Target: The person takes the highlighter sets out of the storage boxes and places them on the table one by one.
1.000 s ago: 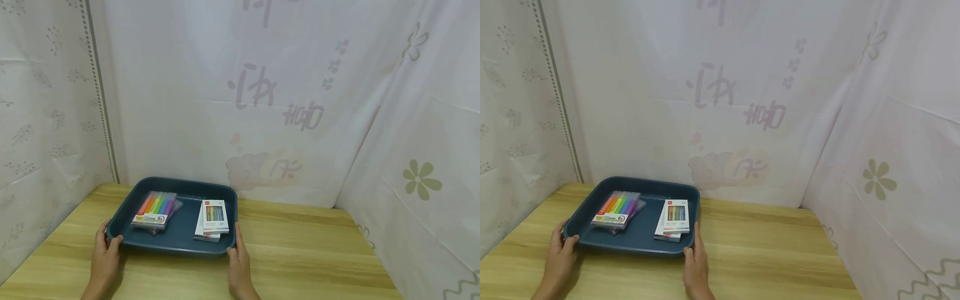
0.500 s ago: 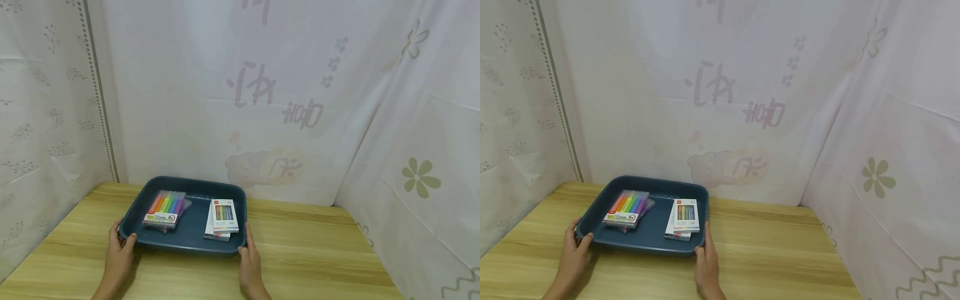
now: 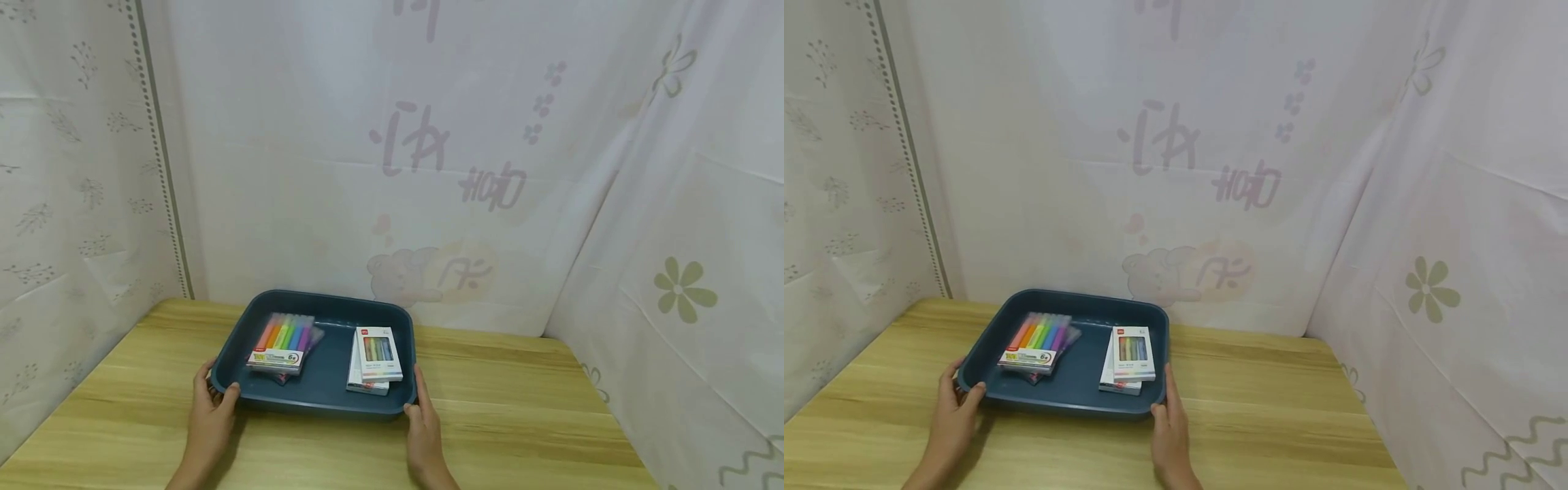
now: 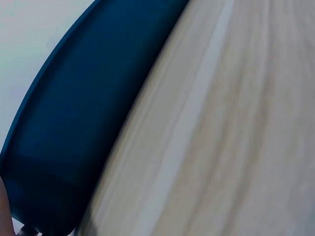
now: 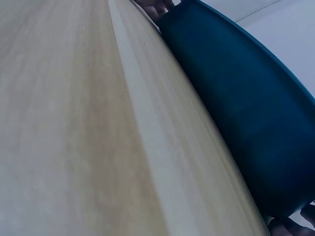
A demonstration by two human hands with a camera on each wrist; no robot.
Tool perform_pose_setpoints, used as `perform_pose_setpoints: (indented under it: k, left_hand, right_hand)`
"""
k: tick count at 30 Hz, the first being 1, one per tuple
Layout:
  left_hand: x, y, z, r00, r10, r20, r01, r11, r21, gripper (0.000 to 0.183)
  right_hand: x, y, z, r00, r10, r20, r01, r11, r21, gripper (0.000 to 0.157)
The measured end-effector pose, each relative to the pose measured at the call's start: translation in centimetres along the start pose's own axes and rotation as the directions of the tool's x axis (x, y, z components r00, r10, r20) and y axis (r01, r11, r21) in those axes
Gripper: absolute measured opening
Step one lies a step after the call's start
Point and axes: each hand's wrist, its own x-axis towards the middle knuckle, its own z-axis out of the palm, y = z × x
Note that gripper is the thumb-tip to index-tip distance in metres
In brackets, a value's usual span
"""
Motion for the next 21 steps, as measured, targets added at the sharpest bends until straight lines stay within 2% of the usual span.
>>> perform_pose_setpoints:
  k: [6,12,21]
  left_hand:
    - [0.3,-0.1,-0.1,1.0,-0.003,0.014,0.003,1.0,-0.007,0.065]
    - [-0.1,0.5,1.0,0.997,-0.058,0.043,0.057,0.998,0.024,0.067]
    - [-0.7,0.8,2.5,0.992,-0.085,0.091,0.088,0.996,-0.034,0.07]
  right_hand:
    - [0.1,-0.6,-0.2,1.0,0.022,0.019,-0.021,0.999,-0.028,0.072]
    - [0.3,-0.1,-1.6,1.0,0.016,0.026,-0.016,1.0,-0.023,0.071]
    - [0.6,0.7,-3.6,1.0,0.008,0.01,-0.008,0.999,-0.032,0.072]
